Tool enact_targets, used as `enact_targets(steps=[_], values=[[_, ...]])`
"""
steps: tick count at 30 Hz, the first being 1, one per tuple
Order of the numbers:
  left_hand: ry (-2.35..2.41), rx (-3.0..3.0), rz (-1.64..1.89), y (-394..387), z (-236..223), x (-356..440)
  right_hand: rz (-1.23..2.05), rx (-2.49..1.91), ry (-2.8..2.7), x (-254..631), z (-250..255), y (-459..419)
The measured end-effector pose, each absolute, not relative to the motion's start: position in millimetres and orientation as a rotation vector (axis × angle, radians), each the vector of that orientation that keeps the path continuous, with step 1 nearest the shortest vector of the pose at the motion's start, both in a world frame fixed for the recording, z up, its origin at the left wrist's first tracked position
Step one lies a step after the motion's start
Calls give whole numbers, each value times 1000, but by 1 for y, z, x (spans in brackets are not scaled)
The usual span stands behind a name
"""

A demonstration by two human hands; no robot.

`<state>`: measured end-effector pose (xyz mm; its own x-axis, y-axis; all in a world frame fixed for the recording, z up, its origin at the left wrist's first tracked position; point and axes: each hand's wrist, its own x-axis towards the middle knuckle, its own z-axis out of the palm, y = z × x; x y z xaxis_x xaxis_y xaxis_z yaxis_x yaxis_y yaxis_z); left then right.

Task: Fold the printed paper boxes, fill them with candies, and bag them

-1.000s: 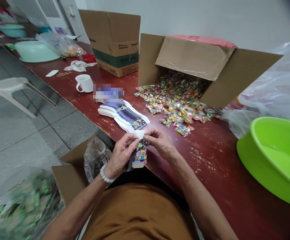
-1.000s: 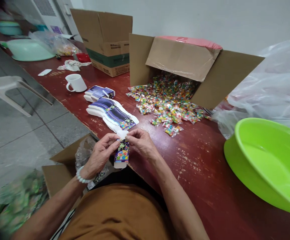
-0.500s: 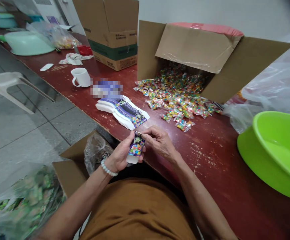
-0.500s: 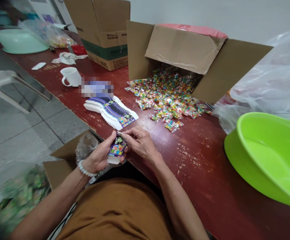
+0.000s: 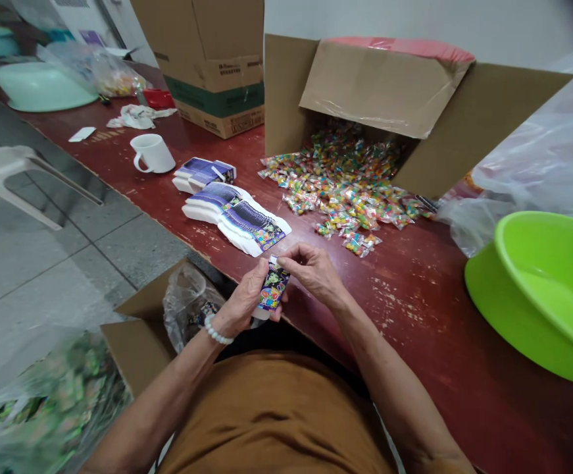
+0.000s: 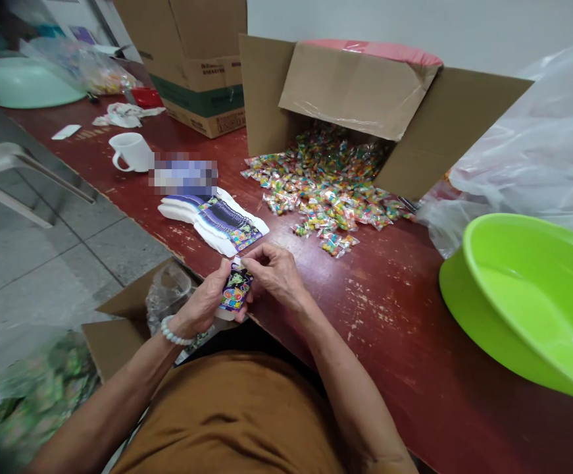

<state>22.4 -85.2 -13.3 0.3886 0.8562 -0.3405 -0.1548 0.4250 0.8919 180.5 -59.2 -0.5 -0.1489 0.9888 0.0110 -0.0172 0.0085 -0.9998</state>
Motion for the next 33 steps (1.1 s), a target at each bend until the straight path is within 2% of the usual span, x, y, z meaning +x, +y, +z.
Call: enact_targets(steps=[9,14,16,21,23,27,33], values=[[951,1007,711,-80,-11,13,1379,-1116,-1266,180,1,-61],[899,920,741,-84,-15,12,1356,-1045,-1434,185,2,-65],[871,903,748,-86,-17,13,1279,-1040,-1537,188,3,-68],[892,918,739,-88,-21,17,831,-1193,-1787,190,4,-71],[877,897,734,-88,-20,17,915,-1182,-1733,189,4,-72],[809,868,723,-89,-14,17,1300,-1046,-1476,188,1,-76],[810,846,722,-90,-10,24,1424,-1074,-1213,188,-10,-73]])
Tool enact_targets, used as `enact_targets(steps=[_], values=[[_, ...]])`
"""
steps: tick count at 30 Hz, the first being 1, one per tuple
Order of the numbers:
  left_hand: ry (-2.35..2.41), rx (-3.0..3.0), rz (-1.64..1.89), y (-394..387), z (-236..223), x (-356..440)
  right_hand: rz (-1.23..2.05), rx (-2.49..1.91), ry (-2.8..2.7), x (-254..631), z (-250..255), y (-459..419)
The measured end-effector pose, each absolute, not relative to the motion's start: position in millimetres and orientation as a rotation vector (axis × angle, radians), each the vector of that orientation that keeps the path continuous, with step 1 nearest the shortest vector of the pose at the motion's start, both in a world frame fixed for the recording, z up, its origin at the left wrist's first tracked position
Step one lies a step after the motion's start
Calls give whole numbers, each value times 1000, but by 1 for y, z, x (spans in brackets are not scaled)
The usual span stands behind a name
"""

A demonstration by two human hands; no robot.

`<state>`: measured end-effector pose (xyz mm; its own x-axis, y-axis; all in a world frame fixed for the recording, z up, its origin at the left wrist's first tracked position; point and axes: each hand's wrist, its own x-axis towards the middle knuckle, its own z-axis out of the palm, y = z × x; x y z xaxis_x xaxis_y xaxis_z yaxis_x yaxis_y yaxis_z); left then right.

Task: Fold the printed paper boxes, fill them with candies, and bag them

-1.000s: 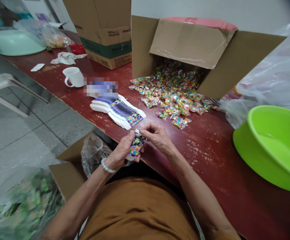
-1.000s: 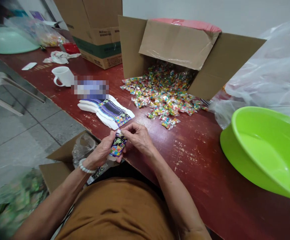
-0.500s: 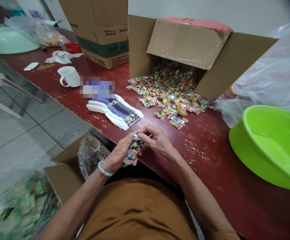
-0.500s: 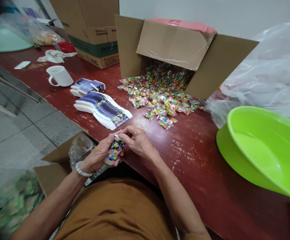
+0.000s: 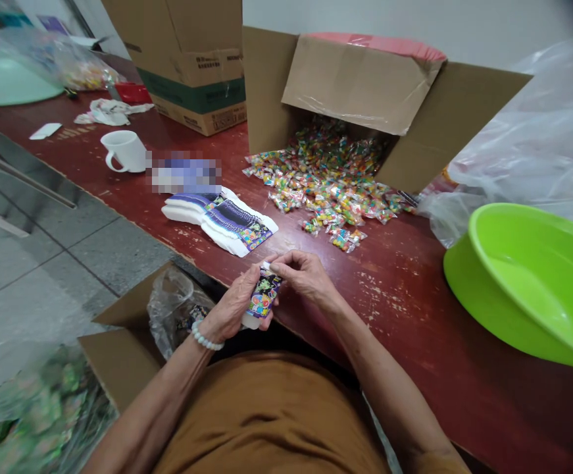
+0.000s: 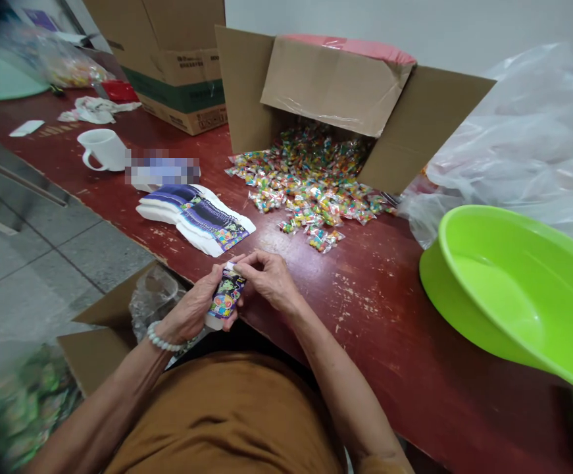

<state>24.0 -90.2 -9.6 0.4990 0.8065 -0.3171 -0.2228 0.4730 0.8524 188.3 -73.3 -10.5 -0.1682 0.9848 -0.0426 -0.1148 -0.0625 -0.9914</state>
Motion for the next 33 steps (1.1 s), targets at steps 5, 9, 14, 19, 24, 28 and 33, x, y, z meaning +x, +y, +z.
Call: enact_targets(steps=[5,9,14,19,24,28,33], values=[[814,839,754,-90,-10,25,1445,-1052,-1244,186,-10,-80],[869,863,794,-92,-11,28,1389,-1059,-1325,184,-18,-88],[855,970,777,-90,-13,38,931,-1126,-1653,194,-15,-82],[791,1047,756,-81,-6,49,964,-1010,-1723,214,8,-77],[766,1010,759,-82,-8,54,1023,-1040,-1631,214,1,-82],[773,940,766,-80,-9,57,970,-1035,-1705,217,-9,-75],[894,821,889,-64,-3,53,432,-1766,-1510,279,-20,-47]])
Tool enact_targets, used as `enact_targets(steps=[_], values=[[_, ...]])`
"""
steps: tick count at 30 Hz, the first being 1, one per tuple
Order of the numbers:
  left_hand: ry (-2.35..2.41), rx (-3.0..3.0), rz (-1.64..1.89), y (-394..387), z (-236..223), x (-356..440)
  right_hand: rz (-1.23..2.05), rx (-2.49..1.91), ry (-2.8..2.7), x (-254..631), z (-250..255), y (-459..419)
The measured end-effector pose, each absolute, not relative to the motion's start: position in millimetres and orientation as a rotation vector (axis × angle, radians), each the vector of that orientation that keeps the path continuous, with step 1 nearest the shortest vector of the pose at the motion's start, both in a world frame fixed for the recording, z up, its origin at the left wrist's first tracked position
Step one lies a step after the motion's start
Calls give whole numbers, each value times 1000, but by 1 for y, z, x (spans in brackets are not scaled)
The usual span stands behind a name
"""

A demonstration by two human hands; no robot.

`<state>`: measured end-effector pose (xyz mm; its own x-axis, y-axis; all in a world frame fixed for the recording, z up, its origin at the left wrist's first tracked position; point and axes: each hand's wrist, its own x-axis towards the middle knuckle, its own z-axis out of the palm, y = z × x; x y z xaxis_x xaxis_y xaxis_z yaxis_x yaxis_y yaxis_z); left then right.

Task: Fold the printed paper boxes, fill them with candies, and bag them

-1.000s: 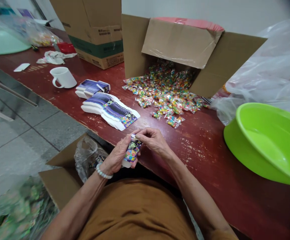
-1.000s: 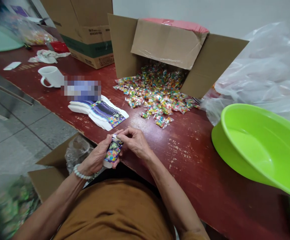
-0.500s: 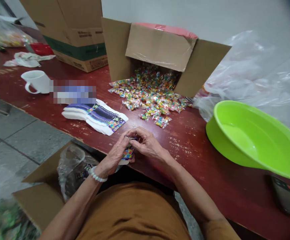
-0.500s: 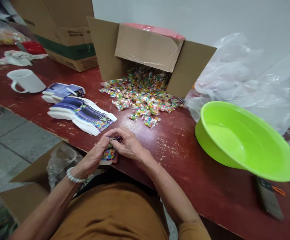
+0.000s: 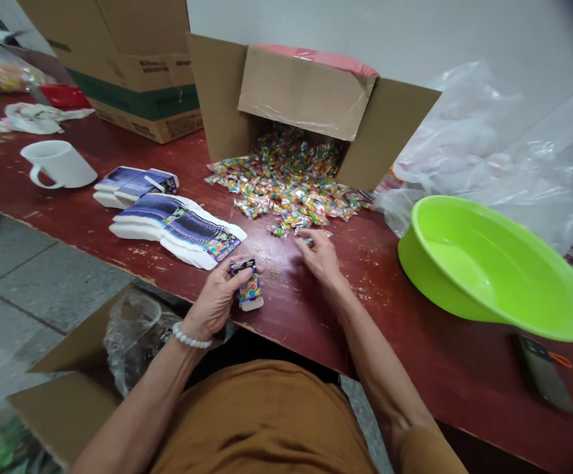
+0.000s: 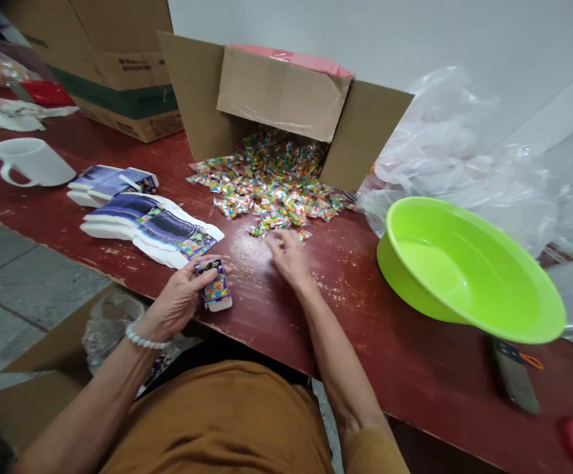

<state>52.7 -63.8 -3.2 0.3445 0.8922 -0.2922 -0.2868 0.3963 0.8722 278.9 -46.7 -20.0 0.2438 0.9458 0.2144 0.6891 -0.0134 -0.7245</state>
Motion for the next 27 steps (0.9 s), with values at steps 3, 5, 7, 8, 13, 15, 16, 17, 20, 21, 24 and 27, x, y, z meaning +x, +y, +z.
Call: enact_targets(steps=[3,5,7,8,13,15,16,17,20,21,24,27], values=[[1030,908,851,-57,-7,40,260,-2144,-1416,319,-32,-37],[1128,1108,815,-55,-11,27,289,-2176,-1434,330,-40,-35],[1180,1419,784,-54,-12,12,304,-2188,-1480,331,-45,-36],[1183,1578,749,-53,-11,5,299,-2198,-1505,329,-47,-37],[1120,2001,247,-48,7,-20,295,-2185,-1548,321,-52,-39],[1097,1961,118,-50,11,-22,348,-2122,-1495,320,-53,-41],[1090,1883,126,-51,12,-22,394,-2065,-1449,318,-53,-42],[1082,1770,184,-54,12,-21,454,-1989,-1402,315,-51,-45],[1044,1372,429,-63,7,-13,697,-1710,-1336,291,-39,-58],[1023,1278,487,-67,6,-10,785,-1628,-1365,279,-32,-63],[948,1149,568,-75,3,1,1048,-1304,-1560,242,-13,-79],[876,1111,579,-79,0,7,859,-1199,-1781,220,-2,-87]])
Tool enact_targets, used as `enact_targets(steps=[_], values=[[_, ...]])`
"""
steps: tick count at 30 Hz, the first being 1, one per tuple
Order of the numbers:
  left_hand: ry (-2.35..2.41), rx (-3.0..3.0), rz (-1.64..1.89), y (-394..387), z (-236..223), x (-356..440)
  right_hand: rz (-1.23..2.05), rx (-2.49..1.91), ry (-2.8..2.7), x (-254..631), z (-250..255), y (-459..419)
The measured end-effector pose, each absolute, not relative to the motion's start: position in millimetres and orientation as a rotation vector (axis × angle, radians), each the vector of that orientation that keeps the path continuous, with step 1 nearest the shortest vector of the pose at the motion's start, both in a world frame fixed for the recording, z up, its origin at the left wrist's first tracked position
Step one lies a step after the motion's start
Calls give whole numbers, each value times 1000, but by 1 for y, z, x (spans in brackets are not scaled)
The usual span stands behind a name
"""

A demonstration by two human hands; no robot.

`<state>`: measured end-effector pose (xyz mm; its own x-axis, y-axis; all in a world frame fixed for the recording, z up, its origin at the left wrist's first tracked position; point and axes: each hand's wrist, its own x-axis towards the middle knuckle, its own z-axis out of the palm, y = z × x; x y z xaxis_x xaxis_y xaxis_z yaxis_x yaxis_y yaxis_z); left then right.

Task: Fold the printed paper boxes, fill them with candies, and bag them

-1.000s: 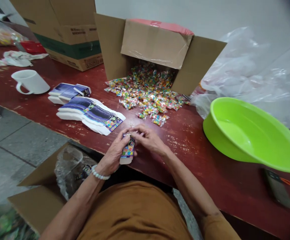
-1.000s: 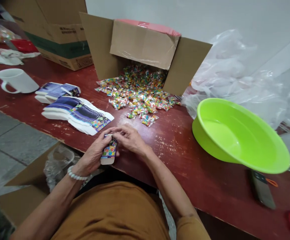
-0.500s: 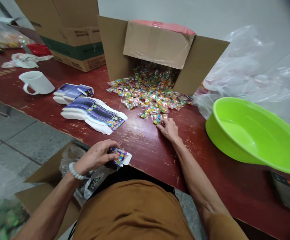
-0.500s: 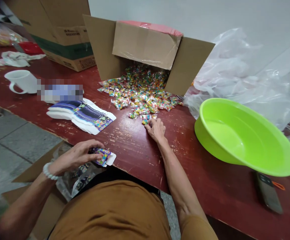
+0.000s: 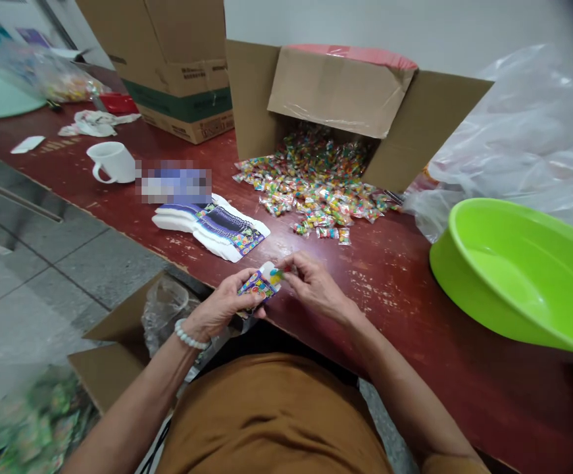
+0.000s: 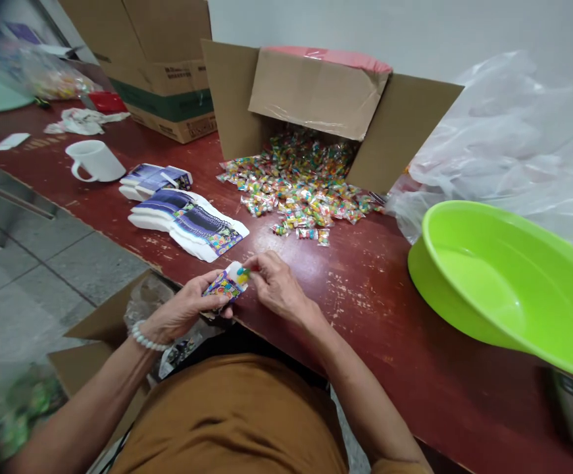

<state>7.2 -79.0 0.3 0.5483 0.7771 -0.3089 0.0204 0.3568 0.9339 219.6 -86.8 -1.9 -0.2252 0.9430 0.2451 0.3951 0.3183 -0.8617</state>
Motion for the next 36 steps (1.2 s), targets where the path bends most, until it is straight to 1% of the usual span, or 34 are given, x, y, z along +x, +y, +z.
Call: enact_targets(steps=[3,6,11,14,17,19,22,25,28,31,36], values=[[831,1072,587,-81,-6,8,639,-1199,-1850,215,3,-89],[796,1052,592,-84,-10,10,546,-1226,-1960,215,12,-91],[753,1038,556,-89,-6,19,653,-1255,-2335,215,35,-91],[721,1019,529,-91,-4,21,698,-1283,-2397,218,43,-87],[707,1013,541,-91,-5,22,669,-1351,-2422,221,44,-85],[690,1026,555,-91,-5,23,677,-1319,-2435,221,41,-85],[688,1033,599,-91,-5,28,898,-1194,-2280,221,34,-81],[754,943,654,-91,-5,32,1115,-1128,-1871,223,22,-72],[818,828,694,-90,-7,36,1148,-1183,-1566,222,11,-65],[856,796,756,-91,-10,38,1212,-1233,-1478,218,6,-66],[846,720,820,-91,-12,38,1286,-1174,-1336,212,9,-78]])
